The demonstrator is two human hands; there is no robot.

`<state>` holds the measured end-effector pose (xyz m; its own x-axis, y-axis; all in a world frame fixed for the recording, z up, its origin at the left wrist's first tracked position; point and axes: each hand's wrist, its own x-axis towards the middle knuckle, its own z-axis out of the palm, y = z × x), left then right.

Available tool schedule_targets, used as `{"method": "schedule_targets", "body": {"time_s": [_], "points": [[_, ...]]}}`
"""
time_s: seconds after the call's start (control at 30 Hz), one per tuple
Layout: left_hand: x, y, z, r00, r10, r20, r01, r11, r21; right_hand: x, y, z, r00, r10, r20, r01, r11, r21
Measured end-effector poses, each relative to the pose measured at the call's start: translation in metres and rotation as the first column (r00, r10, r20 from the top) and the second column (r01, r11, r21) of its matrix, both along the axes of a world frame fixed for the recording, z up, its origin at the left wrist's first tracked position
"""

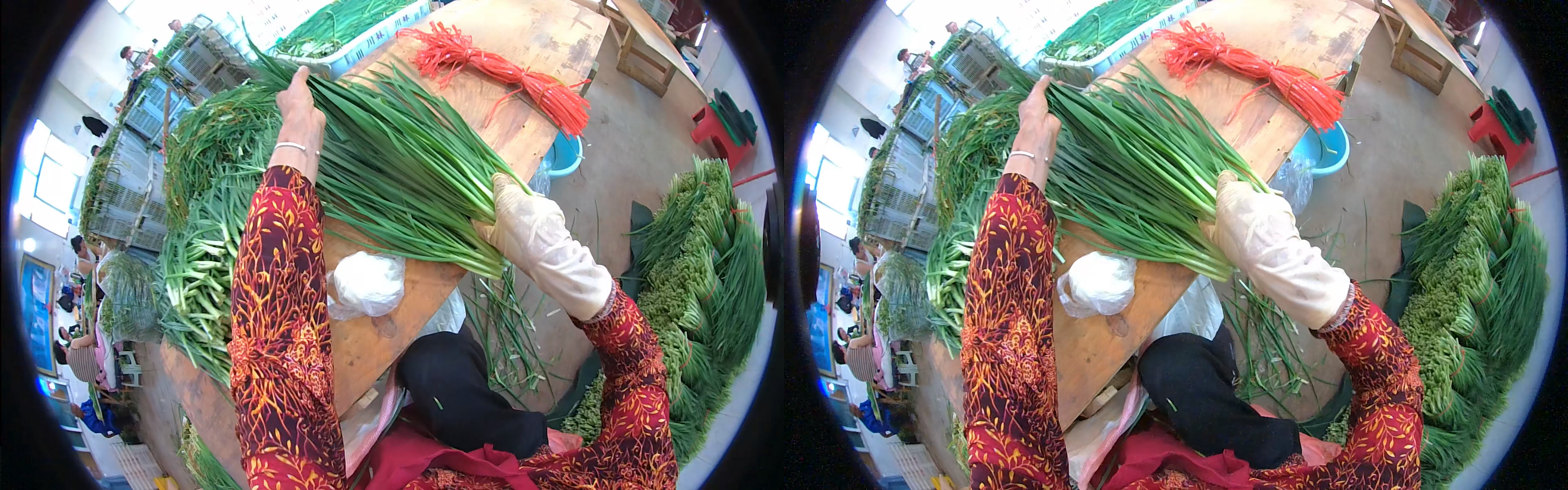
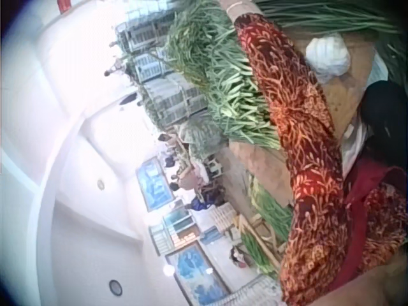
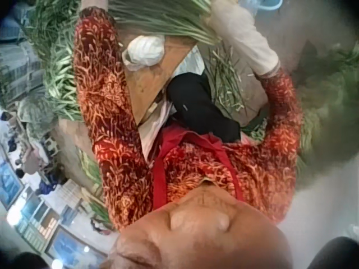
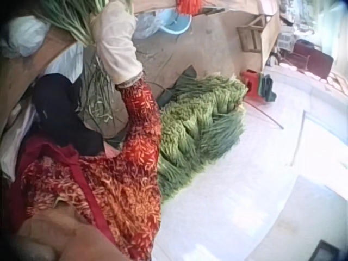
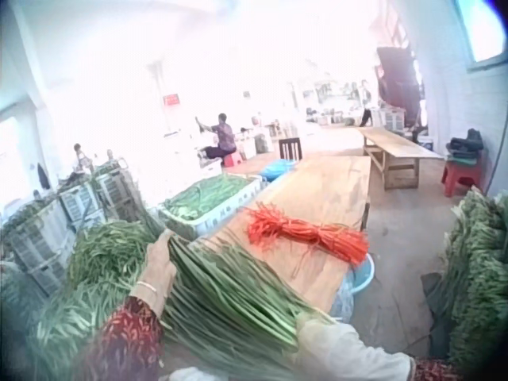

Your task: The person sorts chives by stripping damaged leaves from individual stalks by hand and arranging them into bunches on a wooden table.

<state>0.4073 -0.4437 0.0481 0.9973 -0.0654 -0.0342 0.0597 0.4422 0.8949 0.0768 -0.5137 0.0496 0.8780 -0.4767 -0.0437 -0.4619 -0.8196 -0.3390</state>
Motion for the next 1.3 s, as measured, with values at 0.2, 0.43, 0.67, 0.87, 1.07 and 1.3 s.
{"method": "schedule_targets", "body": {"time_s": [0.2, 0.43, 0.67, 0.87, 1.07, 1.3], "points": [[-0.103, -0.001, 0.03, 0.572, -0.184, 0.799, -0.396, 0.791, 0.466, 0.003, -0.005, -0.002, 0.995, -0.076, -0.066, 0.075, 0.997, -0.014], [-0.194, -0.003, -0.045, -0.021, -0.841, 0.54, -0.456, 0.489, 0.744, -0.011, -0.015, 0.002, 0.991, 0.136, -0.003, -0.136, 0.986, -0.093], [-0.192, 0.009, -0.04, 0.03, -0.846, 0.533, -0.363, 0.488, 0.794, -0.077, -0.063, -0.013, 0.812, -0.319, 0.489, -0.088, 0.761, 0.642], [-0.199, 0.004, -0.032, 0.057, -0.858, 0.51, -0.332, 0.466, 0.82, -0.043, -0.039, -0.084, 0.374, -0.521, 0.767, -0.327, 0.7, 0.635], [-0.213, -0.001, -0.023, 0.051, -0.866, 0.497, -0.523, 0.401, 0.752, -0.006, -0.019, -0.094, 0.289, -0.8, 0.526, -0.566, 0.301, 0.768], [-0.211, 0.008, -0.044, 0.084, -0.786, 0.613, -0.47, 0.511, 0.72, 0.012, 0.0, -0.097, 0.153, -0.741, 0.654, -0.582, 0.467, 0.666]]}}
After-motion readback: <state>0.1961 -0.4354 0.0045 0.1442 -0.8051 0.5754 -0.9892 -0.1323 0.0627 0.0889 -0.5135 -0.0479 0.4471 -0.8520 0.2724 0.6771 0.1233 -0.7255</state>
